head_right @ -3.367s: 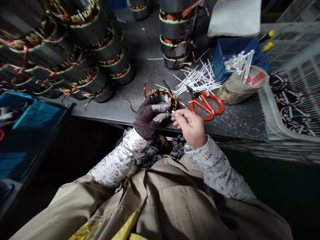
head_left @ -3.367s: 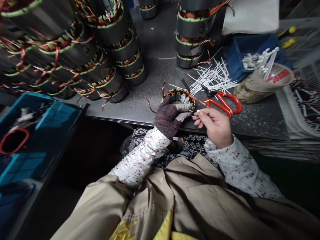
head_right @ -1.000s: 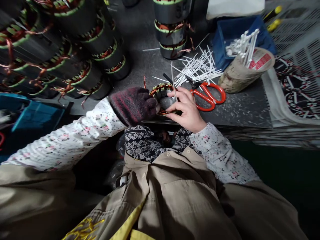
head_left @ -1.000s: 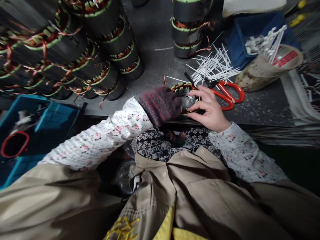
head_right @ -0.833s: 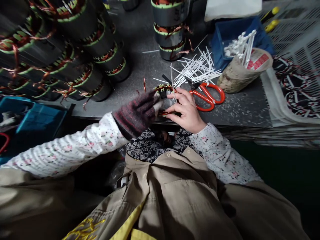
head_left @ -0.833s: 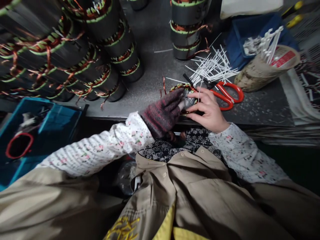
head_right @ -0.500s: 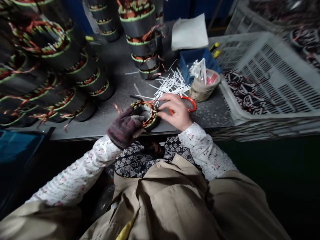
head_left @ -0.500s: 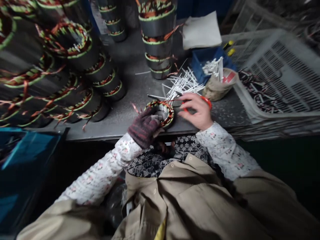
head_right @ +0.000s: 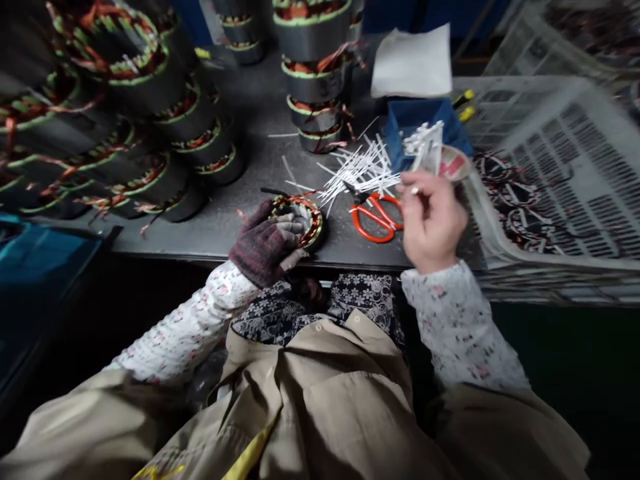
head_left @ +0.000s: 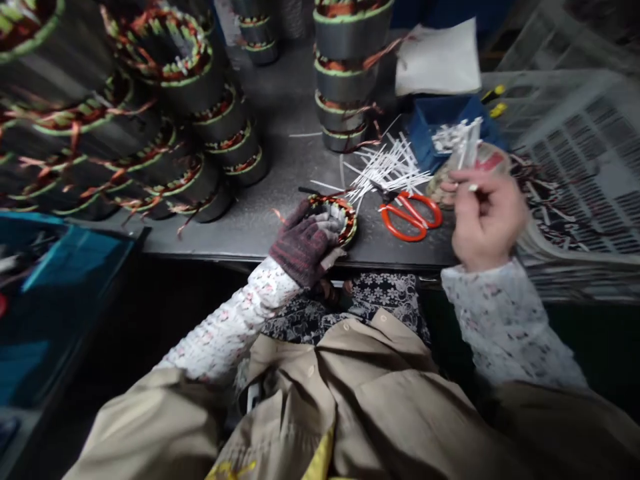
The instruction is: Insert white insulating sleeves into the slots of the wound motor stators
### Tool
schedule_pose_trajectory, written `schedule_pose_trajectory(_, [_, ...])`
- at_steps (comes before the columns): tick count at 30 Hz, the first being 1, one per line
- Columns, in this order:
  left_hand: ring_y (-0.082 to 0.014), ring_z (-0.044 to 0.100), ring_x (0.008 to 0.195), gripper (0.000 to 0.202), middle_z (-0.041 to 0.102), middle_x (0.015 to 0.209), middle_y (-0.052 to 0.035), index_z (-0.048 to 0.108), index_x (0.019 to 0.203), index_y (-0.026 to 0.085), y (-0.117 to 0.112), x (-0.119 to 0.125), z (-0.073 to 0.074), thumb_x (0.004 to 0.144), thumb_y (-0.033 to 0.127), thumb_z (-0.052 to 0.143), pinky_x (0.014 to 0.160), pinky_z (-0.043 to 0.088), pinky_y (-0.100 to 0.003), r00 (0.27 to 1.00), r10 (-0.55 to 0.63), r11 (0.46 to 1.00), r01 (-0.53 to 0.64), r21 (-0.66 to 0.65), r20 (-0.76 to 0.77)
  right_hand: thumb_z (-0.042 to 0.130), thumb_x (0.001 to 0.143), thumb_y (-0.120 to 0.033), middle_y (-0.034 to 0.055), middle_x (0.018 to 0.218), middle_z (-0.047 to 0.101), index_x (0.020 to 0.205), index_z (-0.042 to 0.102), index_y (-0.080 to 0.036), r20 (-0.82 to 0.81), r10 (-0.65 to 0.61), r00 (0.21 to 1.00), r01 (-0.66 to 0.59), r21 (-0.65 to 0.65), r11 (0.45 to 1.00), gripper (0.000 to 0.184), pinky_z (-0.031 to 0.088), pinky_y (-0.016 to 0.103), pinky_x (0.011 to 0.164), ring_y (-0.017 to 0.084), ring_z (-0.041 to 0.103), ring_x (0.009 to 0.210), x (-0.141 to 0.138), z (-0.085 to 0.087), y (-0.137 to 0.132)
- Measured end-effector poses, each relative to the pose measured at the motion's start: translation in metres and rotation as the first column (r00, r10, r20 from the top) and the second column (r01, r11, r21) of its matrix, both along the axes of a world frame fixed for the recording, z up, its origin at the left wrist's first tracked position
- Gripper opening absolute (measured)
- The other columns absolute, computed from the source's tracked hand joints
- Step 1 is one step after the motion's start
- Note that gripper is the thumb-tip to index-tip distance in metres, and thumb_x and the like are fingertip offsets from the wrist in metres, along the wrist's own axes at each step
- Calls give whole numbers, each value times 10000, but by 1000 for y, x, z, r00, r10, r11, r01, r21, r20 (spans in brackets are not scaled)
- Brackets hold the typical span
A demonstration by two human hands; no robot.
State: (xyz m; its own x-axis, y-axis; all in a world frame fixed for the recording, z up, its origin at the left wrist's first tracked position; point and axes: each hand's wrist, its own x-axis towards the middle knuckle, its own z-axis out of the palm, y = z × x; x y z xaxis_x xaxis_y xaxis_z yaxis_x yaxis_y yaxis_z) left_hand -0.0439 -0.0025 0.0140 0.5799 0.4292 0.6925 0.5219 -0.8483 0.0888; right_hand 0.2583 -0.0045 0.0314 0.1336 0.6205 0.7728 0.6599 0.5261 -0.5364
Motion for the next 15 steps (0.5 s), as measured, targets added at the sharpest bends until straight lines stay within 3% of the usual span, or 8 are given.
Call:
schedule_pose_trajectory(3, [-224,714,1139,250,760,1105,-76,580,1089,174,-3,1,-1,949,371,643,1134,528,-493,999,45,998,-46,-49,-22,522,946,-213,74,1089,767,916,600,-248,200,264,944,-278,47,959,91,600,418,822,249,740,1018,-47,-11,-37])
schedule_pose_trajectory(6, [-233,674,1218,373,728,1197,-128,535,1236,131,-6,1,-2,956,357,632,1091,556,-455,996,84,993,-85,-83,-8,516,894,-182,49,907,763,837,569,-243,236,478,846,-502,52,863,99,610,406,725,229,738,849,-66,-28,-57])
schedule_pose_trajectory(10, [-298,598,1335,644,657,1329,-196,389,1463,101,-8,0,-5,943,387,639,1150,490,-497,989,133,980,-141,-142,-63,523,853,-127,25,743,711,792,586,-244,149,519,842,-519,-41,854,147,561,361,617,199,667,665,-61,-40,-66])
schedule_pose_trajectory(15, [-327,570,1363,755,629,1371,-195,334,1522,116,-6,1,-9,925,445,658,1170,468,-497,986,152,966,-161,-200,-62,528,900,-164,10,661,677,706,591,-236,123,477,870,-455,-172,874,217,510,314,576,168,628,584,-73,-35,-52])
